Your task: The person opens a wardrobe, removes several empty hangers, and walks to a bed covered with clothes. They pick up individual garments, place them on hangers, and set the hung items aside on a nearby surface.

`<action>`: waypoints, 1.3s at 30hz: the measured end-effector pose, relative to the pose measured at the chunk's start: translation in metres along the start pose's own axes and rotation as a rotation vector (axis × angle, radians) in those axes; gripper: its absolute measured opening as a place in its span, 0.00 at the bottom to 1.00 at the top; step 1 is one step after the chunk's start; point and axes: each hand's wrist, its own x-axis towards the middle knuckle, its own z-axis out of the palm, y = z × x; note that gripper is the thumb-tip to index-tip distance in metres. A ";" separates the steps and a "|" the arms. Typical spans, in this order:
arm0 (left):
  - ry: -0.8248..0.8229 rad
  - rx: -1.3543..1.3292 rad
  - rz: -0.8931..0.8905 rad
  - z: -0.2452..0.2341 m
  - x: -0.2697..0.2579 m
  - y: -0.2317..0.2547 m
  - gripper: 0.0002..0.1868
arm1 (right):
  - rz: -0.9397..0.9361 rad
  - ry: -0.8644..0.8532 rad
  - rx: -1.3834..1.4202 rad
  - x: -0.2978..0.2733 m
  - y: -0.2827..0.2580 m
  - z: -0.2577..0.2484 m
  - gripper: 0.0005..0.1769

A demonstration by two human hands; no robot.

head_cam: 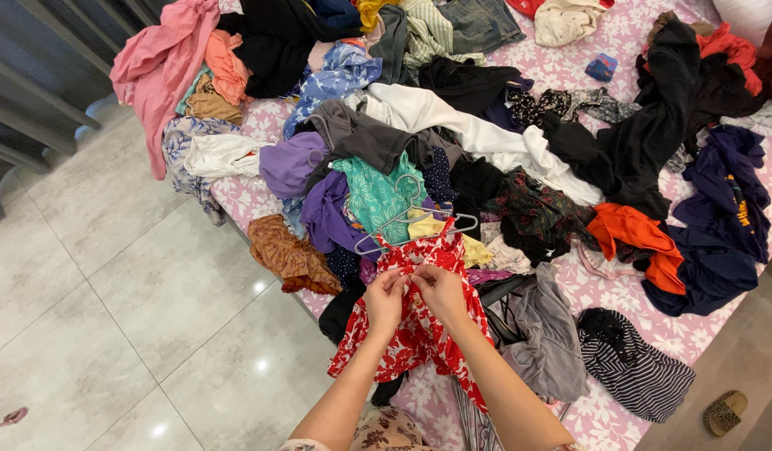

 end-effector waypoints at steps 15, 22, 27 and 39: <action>-0.059 -0.037 0.017 0.006 -0.009 0.002 0.14 | 0.151 0.090 -0.005 -0.002 -0.009 0.000 0.09; -0.189 -0.350 -0.189 -0.009 -0.001 -0.001 0.14 | 0.168 0.099 0.082 -0.005 0.001 0.002 0.09; -0.116 -0.182 -0.132 -0.005 0.001 0.013 0.10 | 0.140 0.097 0.071 -0.007 0.006 0.004 0.10; -0.033 -0.090 0.184 0.009 -0.005 0.014 0.09 | 0.318 0.046 0.228 0.006 0.017 -0.002 0.09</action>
